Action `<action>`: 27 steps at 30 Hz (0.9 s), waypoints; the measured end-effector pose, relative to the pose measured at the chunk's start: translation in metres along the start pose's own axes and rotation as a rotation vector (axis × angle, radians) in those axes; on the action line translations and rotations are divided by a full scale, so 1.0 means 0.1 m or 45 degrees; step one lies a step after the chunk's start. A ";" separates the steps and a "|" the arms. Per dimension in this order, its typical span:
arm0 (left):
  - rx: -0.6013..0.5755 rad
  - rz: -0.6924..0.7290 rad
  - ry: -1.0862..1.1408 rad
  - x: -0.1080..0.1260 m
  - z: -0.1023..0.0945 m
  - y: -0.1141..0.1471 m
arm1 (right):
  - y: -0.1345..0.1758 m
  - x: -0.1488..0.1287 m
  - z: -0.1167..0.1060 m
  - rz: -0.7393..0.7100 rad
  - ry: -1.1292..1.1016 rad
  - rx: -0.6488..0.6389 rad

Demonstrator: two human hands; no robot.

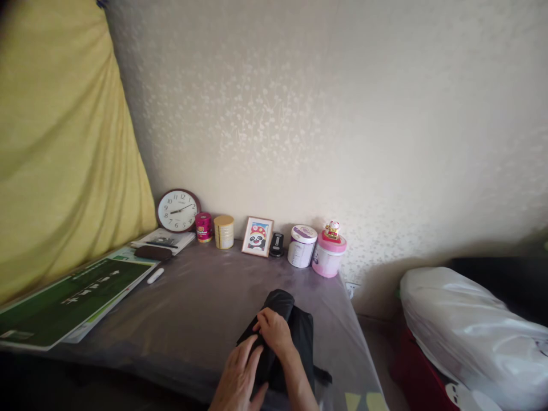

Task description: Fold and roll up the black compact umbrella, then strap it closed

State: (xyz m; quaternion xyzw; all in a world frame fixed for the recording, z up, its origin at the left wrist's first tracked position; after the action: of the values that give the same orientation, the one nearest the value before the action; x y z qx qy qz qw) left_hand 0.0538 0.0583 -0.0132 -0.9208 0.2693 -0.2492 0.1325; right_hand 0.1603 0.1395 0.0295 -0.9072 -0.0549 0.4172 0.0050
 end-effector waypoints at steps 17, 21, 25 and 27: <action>-0.177 -0.082 -0.207 -0.15 0.62 -0.01 | 0.12 0.24 -0.09 -0.579 0.408 0.271; -0.203 -0.118 -0.168 -0.18 0.66 -0.01 | -0.16 0.41 -0.11 -0.520 0.458 0.303; -0.265 -0.145 -0.078 -0.19 0.62 -0.03 | -0.37 0.50 -0.17 -0.416 0.483 0.320; -0.310 -0.177 -0.033 -0.18 0.58 -0.04 | -0.45 0.54 -0.21 -0.368 0.492 0.326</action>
State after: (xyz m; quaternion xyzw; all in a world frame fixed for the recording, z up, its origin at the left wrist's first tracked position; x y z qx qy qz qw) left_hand 0.0731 0.0781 -0.0672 -0.9497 0.2312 -0.2112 0.0054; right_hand 0.2065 0.1911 0.0044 -0.9447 -0.1285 0.2350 0.1893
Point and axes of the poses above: each hand's wrist, its own y-axis away from the middle knuckle, its own z-axis out of the palm, x = y × z, the point moved 4 cm from there along -y, towards the middle knuckle, and after that the axes turned 1 degree about z, right-handed, at the moved point
